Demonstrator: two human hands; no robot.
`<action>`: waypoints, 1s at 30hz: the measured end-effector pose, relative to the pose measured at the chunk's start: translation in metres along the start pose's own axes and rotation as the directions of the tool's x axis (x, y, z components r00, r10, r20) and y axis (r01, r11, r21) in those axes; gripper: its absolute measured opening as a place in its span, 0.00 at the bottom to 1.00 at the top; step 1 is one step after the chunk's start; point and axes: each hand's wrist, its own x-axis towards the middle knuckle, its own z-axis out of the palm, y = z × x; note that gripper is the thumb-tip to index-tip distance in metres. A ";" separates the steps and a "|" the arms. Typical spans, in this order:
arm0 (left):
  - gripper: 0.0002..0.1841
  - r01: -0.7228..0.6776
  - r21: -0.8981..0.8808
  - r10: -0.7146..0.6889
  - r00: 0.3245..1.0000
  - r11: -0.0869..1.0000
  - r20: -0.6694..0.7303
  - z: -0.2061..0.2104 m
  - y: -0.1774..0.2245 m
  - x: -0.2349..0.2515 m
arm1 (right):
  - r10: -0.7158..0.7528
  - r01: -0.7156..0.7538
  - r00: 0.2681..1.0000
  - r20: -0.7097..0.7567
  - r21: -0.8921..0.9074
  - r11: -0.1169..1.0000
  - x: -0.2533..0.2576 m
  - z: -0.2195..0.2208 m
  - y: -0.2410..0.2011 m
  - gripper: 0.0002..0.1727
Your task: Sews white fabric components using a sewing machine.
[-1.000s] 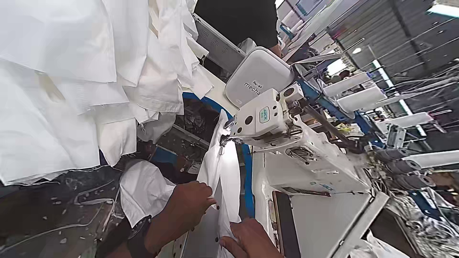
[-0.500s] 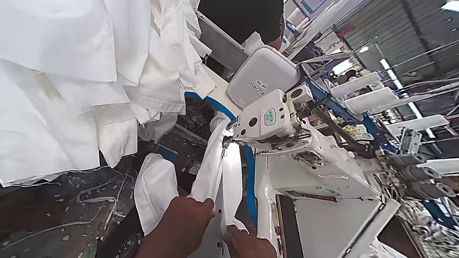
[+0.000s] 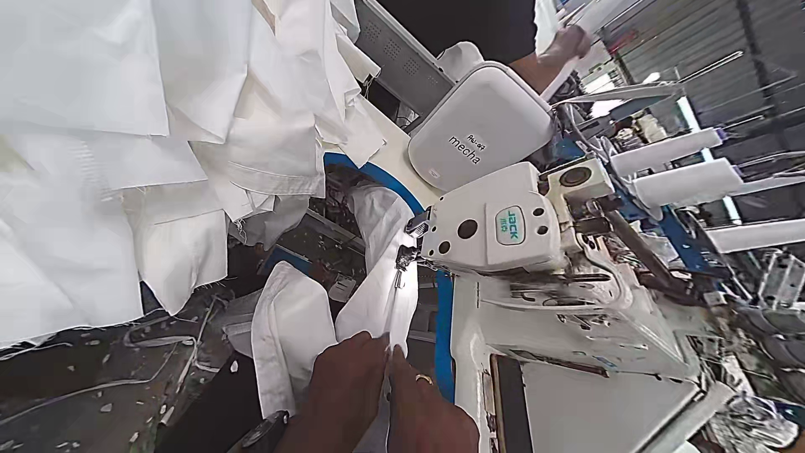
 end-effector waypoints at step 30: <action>0.11 -0.015 -0.343 0.061 0.990 0.939 0.124 0.004 -0.038 0.015 | -0.275 0.184 0.928 0.250 0.332 0.925 0.025 0.006 0.023 0.05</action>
